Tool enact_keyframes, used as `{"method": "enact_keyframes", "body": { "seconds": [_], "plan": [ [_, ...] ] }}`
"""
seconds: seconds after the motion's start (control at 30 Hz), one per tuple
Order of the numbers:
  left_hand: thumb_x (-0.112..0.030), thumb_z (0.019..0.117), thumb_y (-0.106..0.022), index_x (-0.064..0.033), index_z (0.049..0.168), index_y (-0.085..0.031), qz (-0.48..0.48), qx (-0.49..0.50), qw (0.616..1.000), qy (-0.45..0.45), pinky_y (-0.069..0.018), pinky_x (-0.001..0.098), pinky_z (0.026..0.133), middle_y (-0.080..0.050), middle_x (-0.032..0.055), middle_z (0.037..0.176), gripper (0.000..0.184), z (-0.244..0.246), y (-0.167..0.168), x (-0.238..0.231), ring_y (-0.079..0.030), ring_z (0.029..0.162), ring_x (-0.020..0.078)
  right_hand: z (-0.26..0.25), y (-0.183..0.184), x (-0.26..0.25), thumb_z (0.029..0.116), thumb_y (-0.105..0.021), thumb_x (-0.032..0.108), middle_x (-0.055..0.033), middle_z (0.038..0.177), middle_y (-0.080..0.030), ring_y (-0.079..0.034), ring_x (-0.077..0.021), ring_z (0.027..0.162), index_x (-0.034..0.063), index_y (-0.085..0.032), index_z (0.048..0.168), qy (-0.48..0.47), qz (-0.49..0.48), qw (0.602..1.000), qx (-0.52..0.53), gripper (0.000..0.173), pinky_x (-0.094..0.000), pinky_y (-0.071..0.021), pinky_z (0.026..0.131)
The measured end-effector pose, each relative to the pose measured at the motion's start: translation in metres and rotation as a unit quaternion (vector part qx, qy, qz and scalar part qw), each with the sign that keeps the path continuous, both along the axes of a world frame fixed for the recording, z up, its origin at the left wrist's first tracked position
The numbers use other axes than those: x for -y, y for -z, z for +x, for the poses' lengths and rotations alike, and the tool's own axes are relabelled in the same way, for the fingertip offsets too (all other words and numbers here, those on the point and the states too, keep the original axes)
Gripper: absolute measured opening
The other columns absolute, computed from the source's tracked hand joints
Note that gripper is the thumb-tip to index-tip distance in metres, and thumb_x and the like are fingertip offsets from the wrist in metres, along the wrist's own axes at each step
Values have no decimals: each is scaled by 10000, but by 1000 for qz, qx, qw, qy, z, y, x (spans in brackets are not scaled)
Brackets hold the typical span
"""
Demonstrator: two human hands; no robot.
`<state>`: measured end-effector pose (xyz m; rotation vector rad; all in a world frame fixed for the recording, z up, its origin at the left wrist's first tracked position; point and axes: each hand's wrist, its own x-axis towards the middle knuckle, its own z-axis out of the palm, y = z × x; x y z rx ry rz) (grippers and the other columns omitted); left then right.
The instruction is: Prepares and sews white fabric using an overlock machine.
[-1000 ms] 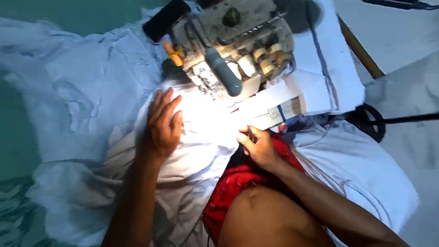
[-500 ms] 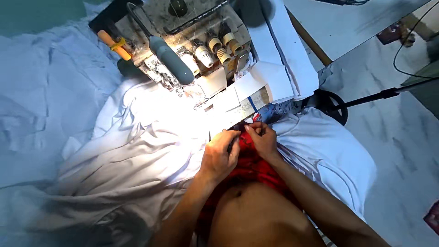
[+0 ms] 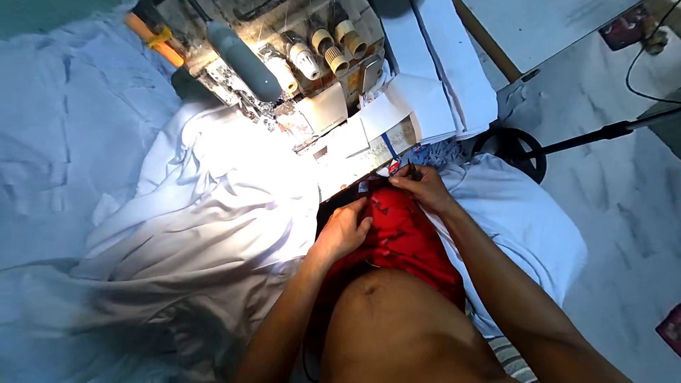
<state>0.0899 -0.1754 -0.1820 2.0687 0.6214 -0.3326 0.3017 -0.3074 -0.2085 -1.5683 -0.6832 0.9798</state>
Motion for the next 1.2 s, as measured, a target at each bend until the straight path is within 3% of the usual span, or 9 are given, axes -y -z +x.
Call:
{"method": "enact_keyframes", "body": {
  "seconds": [0.13,0.2,0.27,0.43,0.53,0.67,0.83,1.0,1.2],
  "plan": [
    [-275,994,-636,-18,1558,-395,7,131,986,-105,-411,471,1178,-526,178,1508,665,32,27,22,-514,1399,263,-12,-2,10,947,-729,194,18,704,-622,-486,-51,529,84,-735,1004,25,7,1000,13,124,-227,-435,497],
    [-297,973,-684,-23,1407,-560,15,149,968,-200,-489,524,1075,-659,185,1294,528,59,36,34,-625,1238,305,-20,-1,18,986,-664,217,26,659,-556,-437,-52,501,86,-717,1024,51,2,998,-20,147,-231,-403,483],
    [-318,981,-689,-31,1137,-691,-14,153,945,-290,-566,545,891,-727,165,1017,326,84,44,38,-711,983,304,-27,-2,26,1003,-643,242,33,628,-521,-427,-56,490,92,-704,1009,70,1,997,-32,162,-235,-395,475],
    [-324,1024,-637,-72,928,-723,-82,188,939,-277,-573,430,714,-697,63,820,283,64,43,34,-673,748,178,-33,-17,66,1011,-642,257,32,734,-625,-517,-45,561,63,-721,1076,58,-65,995,54,219,-232,-452,513],
    [-264,1029,-631,-83,1014,-755,-135,141,957,-216,-596,340,809,-747,11,890,220,11,26,27,-707,817,91,-36,-25,80,1049,-566,390,29,838,-660,-564,-41,647,83,-697,1221,-37,-119,988,94,375,-239,-499,596],
    [-173,1035,-624,-24,1054,-738,-251,111,929,-248,-638,320,791,-771,45,870,188,-34,-3,15,-752,791,130,-56,-34,68,1122,-302,407,38,837,-626,-518,-36,622,74,-667,1279,-138,-103,984,51,518,-226,-468,568],
    [-80,1061,-543,17,1105,-586,-413,108,863,-271,-655,365,770,-756,140,941,114,-53,-30,5,-769,819,240,-79,-40,39,1107,-442,295,25,802,-629,-523,-49,595,55,-704,1222,-158,-50,985,-56,373,-208,-451,525],
    [-44,1044,-563,34,1107,-624,-387,134,874,-261,-659,354,752,-757,128,868,117,-51,-25,5,-768,771,224,-84,-44,23,1110,-431,328,18,767,-631,-509,-44,546,65,-719,1039,-172,-79,980,-69,396,-206,-433,490],
    [-45,1039,-571,47,1072,-670,-381,147,876,-257,-656,334,729,-754,122,841,139,-50,-21,6,-758,737,199,-81,-52,13,1091,-488,274,-2,781,-646,-500,-46,530,59,-674,1025,-175,-90,974,-114,292,-195,-412,476]
  ]
}}
